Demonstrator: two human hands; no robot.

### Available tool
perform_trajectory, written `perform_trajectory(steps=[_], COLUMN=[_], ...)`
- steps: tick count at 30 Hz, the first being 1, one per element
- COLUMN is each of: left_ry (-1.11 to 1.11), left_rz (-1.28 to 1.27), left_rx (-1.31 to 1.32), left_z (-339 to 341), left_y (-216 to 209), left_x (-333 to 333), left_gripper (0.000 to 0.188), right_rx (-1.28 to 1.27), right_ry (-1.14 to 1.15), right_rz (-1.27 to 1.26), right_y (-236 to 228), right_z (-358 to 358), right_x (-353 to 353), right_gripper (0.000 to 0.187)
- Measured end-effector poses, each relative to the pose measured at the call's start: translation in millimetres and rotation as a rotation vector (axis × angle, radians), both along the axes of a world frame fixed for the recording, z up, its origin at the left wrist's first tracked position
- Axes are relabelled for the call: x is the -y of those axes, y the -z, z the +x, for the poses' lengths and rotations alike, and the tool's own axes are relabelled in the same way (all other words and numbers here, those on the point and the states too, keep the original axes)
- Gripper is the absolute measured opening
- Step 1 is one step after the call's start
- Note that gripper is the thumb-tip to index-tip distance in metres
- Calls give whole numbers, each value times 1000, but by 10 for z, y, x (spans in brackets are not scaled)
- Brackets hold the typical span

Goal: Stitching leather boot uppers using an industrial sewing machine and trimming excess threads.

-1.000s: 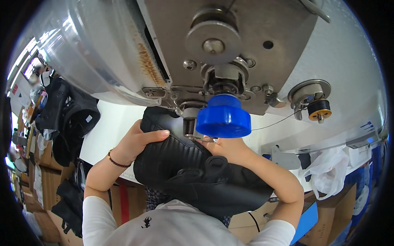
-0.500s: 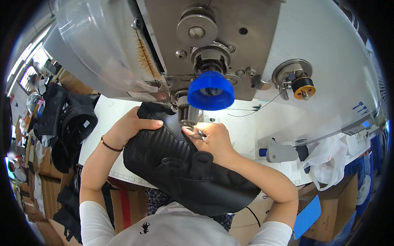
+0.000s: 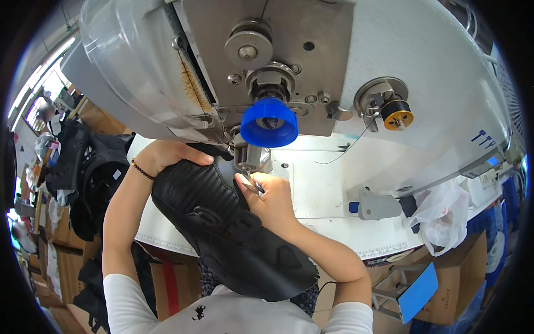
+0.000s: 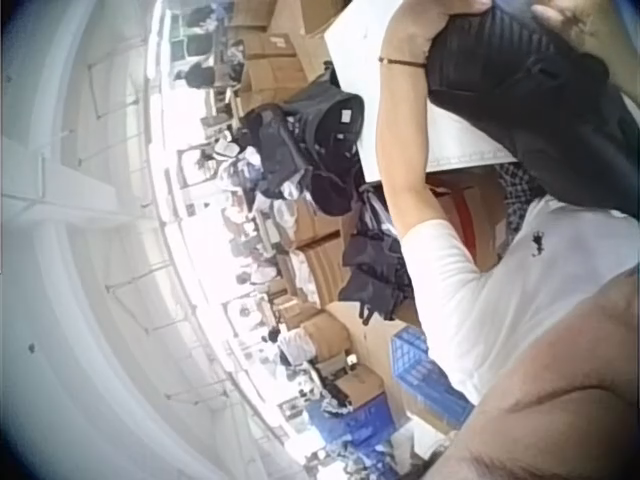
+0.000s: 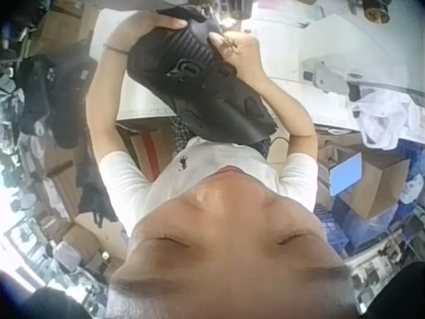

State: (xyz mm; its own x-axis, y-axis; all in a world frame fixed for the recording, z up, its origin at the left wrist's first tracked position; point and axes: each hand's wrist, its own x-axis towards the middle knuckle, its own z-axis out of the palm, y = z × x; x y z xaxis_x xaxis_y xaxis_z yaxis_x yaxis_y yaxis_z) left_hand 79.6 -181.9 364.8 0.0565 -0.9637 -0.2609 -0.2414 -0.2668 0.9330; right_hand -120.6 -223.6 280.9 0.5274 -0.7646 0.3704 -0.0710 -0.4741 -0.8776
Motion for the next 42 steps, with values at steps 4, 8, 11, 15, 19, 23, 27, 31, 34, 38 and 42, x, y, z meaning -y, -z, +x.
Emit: perform_trajectory(steps=[4, 8, 11, 15, 19, 23, 27, 31, 34, 38, 42], left_ry=[74, 32, -231, -141, -166, -100, -71, -88, -85, -88, -119], left_rz=[-41, -363, -711, -891, -894, -921, -1120, -1053, -1084, -1086, -1075], left_rx=[44, 578, 857, 957, 1013, 856, 696, 675, 695, 715, 697], left_z=[-46, -13, -117, -413, -634, -387, -280, -265, -278, -253, -243], left_y=[-90, -96, -1, 327, 687, 760, 793, 832, 785, 779, 746], left_x=[-12, -131, -373, -869, -828, -786, -742, -718, -717, -693, -629], left_gripper=[35, 31, 30, 66, 96, 80, 68, 64, 65, 67, 68], right_rx=[26, 70, 86, 114, 158, -50, 180, 218, 265, 269, 280], right_ry=[23, 74, 124, 195, 86, -177, -240, -208, -188, -182, -160], right_rz=[27, 36, 54, 85, 240, 117, 439, 367, 370, 355, 280], right_y=[4, -2, -35, 19, 23, -3, 188, 297, 295, 189, 174], right_z=[22, 80, 108, 168, 175, -9, 98, 86, 122, 113, 145], right_x=[-30, -80, -139, -163, -180, -159, -206, -203, -232, -199, -145], right_gripper=[38, 36, 35, 32, 32, 34, 35, 34, 34, 30, 32])
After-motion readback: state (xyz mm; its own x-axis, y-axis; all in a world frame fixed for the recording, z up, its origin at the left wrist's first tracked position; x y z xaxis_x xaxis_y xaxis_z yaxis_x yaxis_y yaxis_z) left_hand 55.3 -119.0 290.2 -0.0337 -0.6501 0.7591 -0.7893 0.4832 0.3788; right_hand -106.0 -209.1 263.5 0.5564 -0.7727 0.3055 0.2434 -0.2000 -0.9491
